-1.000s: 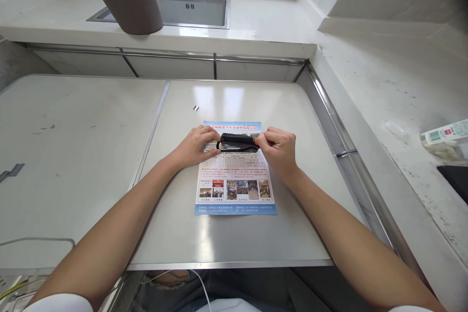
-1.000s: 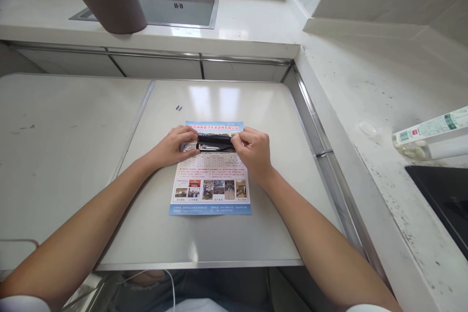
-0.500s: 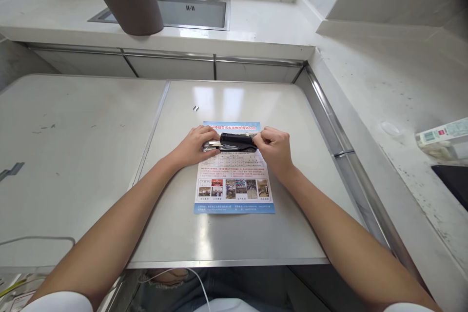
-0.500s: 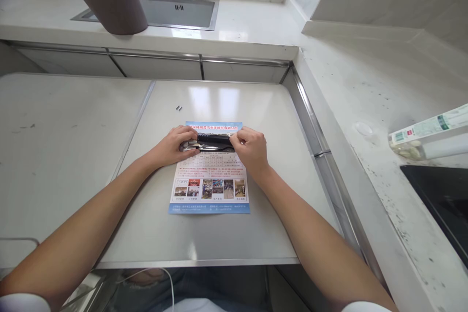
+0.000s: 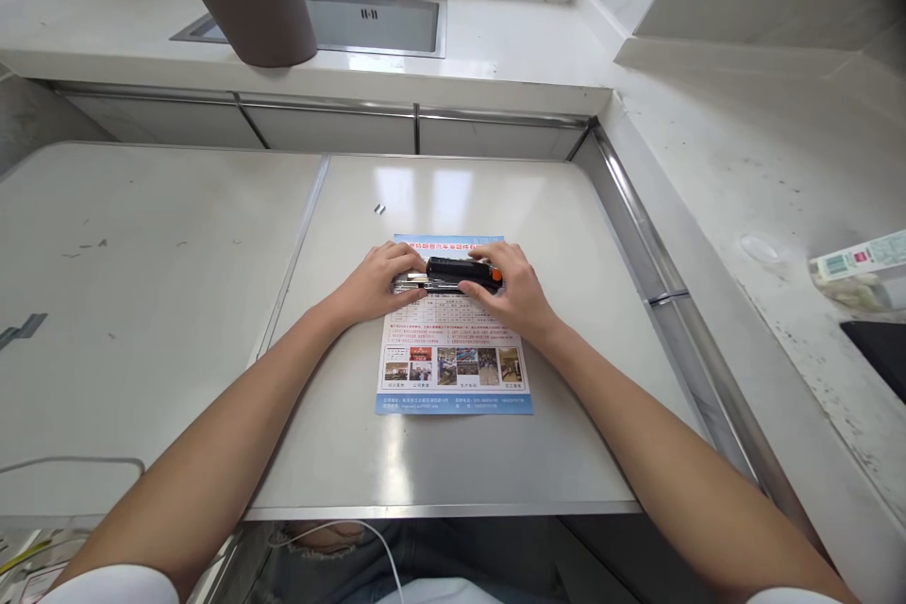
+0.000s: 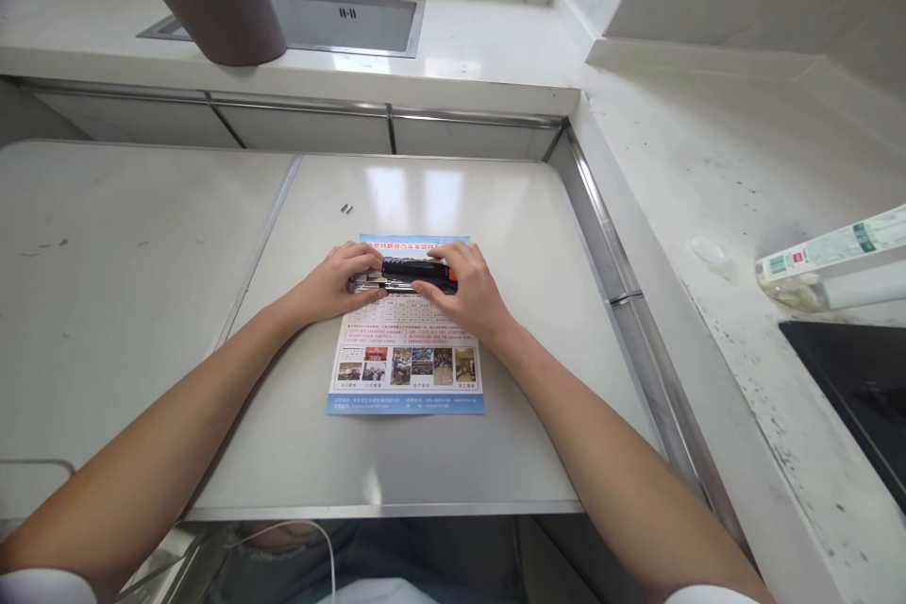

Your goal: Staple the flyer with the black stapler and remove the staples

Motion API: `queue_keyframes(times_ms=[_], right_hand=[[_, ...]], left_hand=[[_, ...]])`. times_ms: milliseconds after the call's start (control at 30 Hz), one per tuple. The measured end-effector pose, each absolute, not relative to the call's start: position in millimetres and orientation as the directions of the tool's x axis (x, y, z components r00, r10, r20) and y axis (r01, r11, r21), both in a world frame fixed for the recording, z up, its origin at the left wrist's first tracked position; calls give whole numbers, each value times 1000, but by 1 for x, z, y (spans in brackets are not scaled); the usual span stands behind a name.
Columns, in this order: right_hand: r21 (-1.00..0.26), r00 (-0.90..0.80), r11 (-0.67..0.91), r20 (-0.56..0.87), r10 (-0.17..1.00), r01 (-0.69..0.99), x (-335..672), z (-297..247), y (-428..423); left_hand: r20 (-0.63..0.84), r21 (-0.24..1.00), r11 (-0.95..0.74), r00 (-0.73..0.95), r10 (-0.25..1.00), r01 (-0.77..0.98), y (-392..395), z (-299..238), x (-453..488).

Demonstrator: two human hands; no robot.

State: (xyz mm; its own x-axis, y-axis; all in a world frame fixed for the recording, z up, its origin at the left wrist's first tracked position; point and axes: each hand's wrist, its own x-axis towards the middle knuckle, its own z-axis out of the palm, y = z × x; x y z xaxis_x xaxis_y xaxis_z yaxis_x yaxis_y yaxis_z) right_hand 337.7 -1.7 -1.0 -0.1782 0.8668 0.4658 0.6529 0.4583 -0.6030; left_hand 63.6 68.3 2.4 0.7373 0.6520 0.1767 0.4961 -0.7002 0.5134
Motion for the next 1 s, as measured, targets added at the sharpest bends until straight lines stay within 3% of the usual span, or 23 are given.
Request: queue_keyframes(times_ms=[200,300,433,567,700,833,1000], right_hand=[[-628,-236,453,401,885,633,337,-11,-3],[-558,-218,503,499,839,660,335,-8,-7],[-401,-172,606,720,672,687,331,1,-14],[-270,-175,623,812,557,734,331,6,-20],[-180,-303,636,761,573,750,331,3,-25],[-122,-432,676,684,588,727,331,3,-26],[-115,-516,737,643,566,666,330,7,-30]], left_hand=[[208,554,-699,738,642,451,68,4,64],[244,636,-651,692,679,414,67,7,64],[315,840,-487,517,796,239,67,7,63],[122,992,-118,472,873,-39,68,7,64],[-131,969,229,599,790,-90,69,7,61],[-203,935,344,668,716,-85,72,6,57],[-213,923,369,649,730,-113,73,5,57]])
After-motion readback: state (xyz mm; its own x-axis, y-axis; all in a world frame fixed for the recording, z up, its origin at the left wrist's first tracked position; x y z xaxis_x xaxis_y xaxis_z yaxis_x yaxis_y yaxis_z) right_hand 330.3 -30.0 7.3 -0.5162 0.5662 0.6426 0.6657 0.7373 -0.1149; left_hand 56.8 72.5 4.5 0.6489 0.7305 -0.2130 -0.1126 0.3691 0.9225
